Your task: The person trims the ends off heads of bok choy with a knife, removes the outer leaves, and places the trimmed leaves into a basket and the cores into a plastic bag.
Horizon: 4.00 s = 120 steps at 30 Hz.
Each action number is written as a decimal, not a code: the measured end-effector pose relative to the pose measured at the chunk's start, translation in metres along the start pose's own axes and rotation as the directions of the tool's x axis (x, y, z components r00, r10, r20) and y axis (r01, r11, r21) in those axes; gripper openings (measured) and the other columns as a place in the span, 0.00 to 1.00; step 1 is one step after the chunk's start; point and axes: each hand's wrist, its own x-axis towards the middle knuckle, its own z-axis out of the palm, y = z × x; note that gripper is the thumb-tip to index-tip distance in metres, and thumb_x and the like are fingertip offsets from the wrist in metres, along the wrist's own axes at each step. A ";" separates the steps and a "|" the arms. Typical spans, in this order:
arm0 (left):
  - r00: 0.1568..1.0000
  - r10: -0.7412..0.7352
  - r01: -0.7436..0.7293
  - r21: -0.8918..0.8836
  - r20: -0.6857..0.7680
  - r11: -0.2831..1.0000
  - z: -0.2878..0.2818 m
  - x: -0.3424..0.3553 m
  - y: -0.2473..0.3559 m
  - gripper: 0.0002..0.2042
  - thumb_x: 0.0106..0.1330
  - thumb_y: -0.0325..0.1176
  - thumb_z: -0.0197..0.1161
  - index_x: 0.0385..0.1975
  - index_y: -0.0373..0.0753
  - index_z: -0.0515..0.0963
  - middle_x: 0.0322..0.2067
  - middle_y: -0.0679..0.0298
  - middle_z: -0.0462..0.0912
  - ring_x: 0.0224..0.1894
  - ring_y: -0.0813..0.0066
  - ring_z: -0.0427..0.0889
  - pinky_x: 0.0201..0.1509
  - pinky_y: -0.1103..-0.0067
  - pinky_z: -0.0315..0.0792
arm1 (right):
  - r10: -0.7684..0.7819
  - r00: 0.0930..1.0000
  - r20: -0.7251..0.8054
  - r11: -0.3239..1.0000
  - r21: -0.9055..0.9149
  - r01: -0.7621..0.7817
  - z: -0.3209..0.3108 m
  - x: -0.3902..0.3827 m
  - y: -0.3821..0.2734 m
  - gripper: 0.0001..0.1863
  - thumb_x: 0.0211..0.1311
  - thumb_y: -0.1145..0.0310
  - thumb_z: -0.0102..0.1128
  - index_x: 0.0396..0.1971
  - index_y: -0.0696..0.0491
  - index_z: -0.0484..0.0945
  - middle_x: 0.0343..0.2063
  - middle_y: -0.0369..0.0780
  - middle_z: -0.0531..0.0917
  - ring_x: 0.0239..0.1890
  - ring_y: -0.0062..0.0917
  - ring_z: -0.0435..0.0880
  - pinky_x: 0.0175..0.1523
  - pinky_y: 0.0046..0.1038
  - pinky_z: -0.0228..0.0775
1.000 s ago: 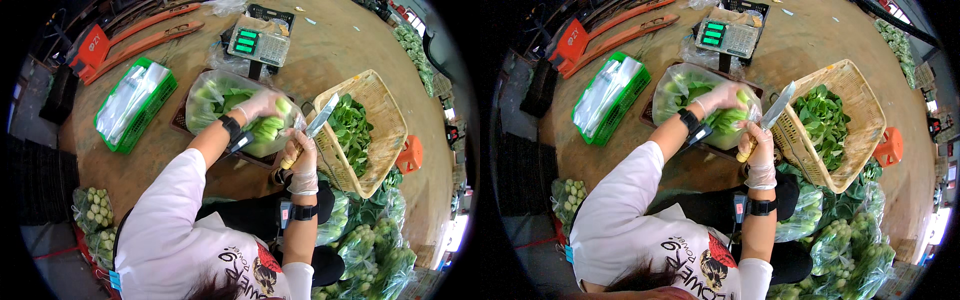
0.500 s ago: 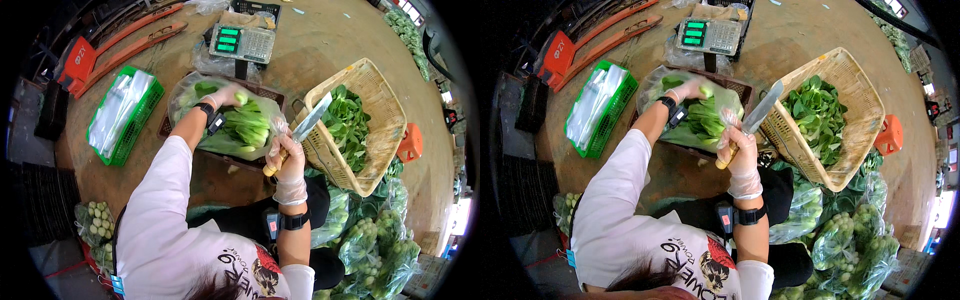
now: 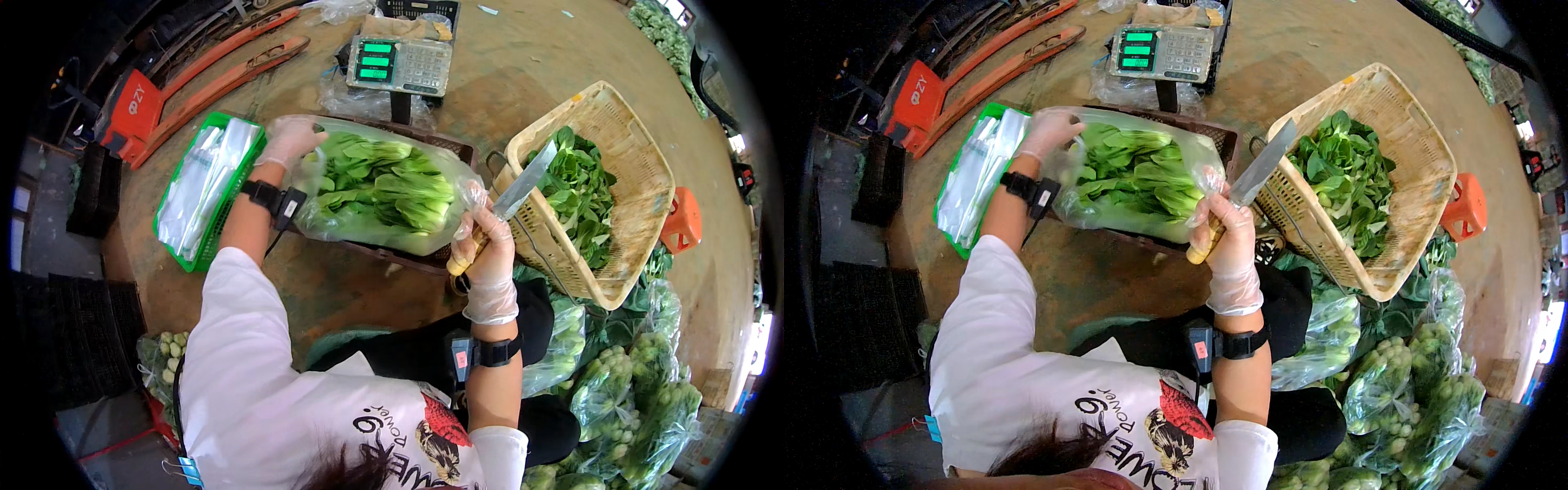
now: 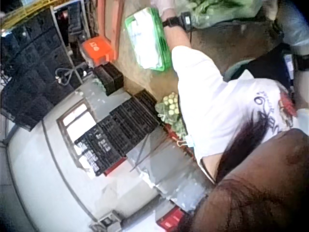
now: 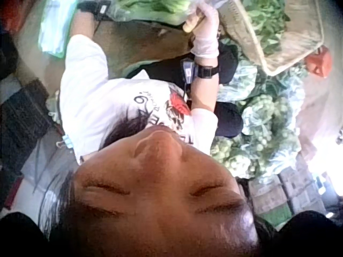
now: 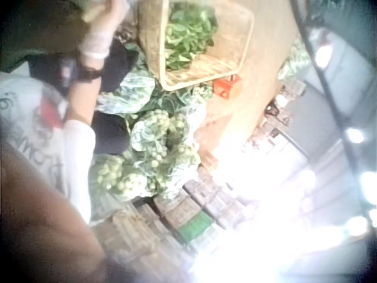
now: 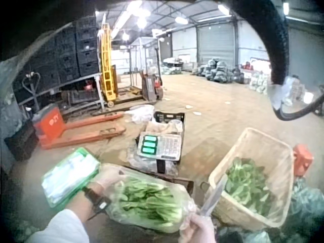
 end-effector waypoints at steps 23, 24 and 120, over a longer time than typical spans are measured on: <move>0.937 0.274 -0.114 -0.554 0.215 0.825 0.192 0.026 0.044 0.28 0.65 0.47 0.50 0.57 0.30 0.62 0.59 0.44 0.62 0.62 0.50 0.58 0.65 0.69 0.53 | -0.285 0.764 -0.579 0.864 -0.500 -0.057 -0.070 -0.196 -0.064 0.22 0.51 0.66 0.60 0.47 0.57 0.74 0.22 0.36 0.82 0.10 0.14 0.70 0.16 0.16 0.61; 0.946 0.302 -0.227 -0.424 0.119 0.877 0.174 0.038 0.019 0.25 0.64 0.46 0.50 0.52 0.30 0.68 0.52 0.43 0.69 0.58 0.49 0.65 0.60 0.69 0.59 | -0.322 0.661 -0.678 0.865 -0.494 -0.085 -0.085 -0.214 -0.068 0.22 0.49 0.66 0.61 0.45 0.59 0.74 0.20 0.35 0.80 0.10 0.14 0.70 0.17 0.17 0.62; 0.692 0.656 -0.346 -0.936 -0.301 -0.064 -0.128 -0.094 0.440 0.31 0.46 0.30 0.72 0.50 0.32 0.65 0.43 0.62 0.78 0.45 0.76 0.77 0.50 0.80 0.70 | -0.792 0.574 0.209 -0.471 -0.808 -0.355 -0.144 -0.092 -0.153 0.09 0.50 0.63 0.58 0.24 0.50 0.69 0.20 0.38 0.73 0.19 0.32 0.78 0.23 0.30 0.71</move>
